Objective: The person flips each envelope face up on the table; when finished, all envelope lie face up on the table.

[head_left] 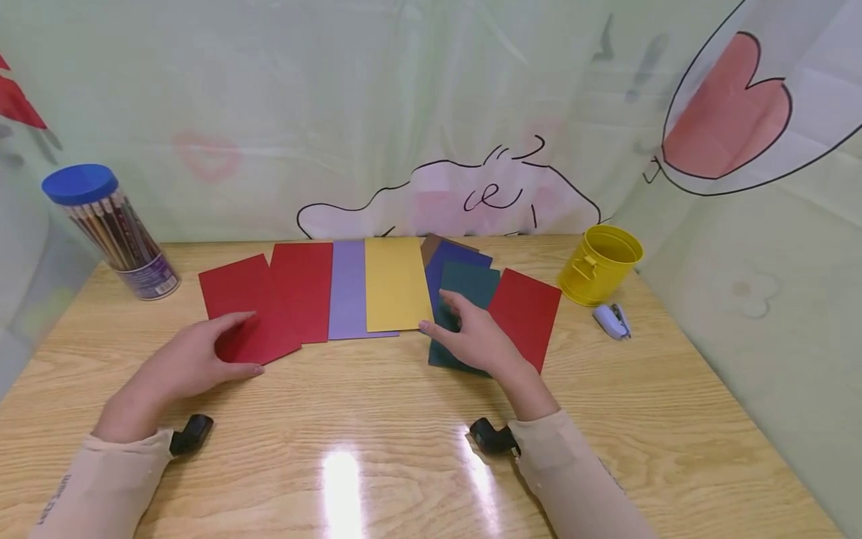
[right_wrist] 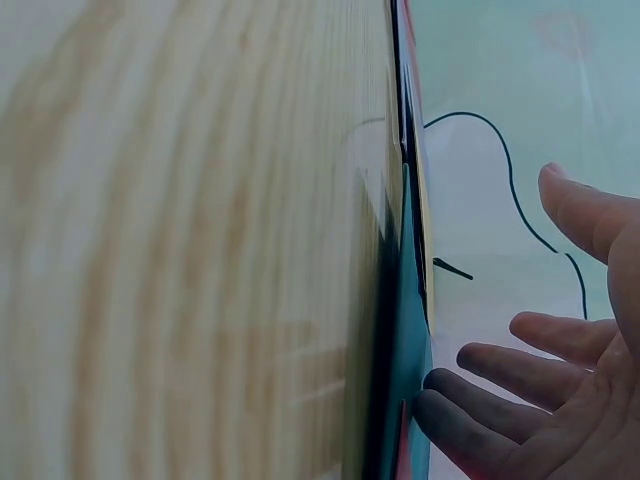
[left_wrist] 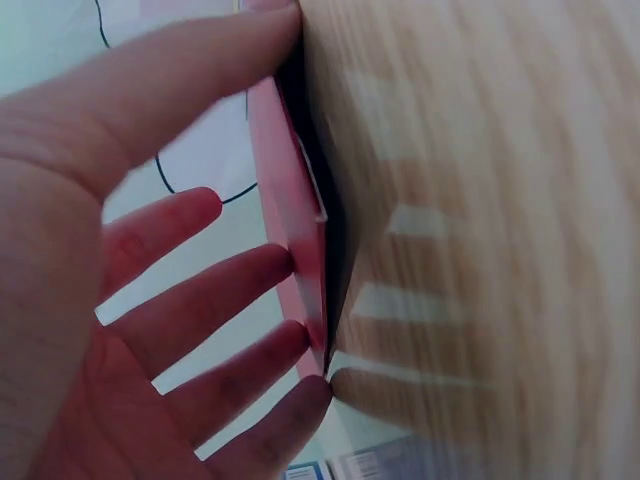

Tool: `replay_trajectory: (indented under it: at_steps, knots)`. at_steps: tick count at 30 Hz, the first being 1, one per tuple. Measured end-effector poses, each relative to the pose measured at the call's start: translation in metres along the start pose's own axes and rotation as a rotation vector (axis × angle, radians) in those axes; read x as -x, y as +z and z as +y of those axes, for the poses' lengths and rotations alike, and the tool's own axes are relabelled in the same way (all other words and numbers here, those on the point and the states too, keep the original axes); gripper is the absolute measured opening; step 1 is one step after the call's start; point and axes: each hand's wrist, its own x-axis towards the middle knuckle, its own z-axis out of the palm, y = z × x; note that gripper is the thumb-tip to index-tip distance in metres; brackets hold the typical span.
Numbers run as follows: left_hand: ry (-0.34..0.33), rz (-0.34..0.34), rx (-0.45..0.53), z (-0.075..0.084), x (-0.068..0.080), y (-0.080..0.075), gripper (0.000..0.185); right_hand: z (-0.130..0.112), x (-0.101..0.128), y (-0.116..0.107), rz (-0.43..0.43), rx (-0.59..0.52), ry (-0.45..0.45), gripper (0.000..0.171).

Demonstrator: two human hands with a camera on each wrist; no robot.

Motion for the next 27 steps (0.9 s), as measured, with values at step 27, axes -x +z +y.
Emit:
replay_trajectory:
  at_steps: [27]
  knots:
    - [0.407,0.092,-0.016,0.045,0.004,0.008,0.052,-0.001,0.001,0.001,-0.012,0.025,-0.014,0.079]
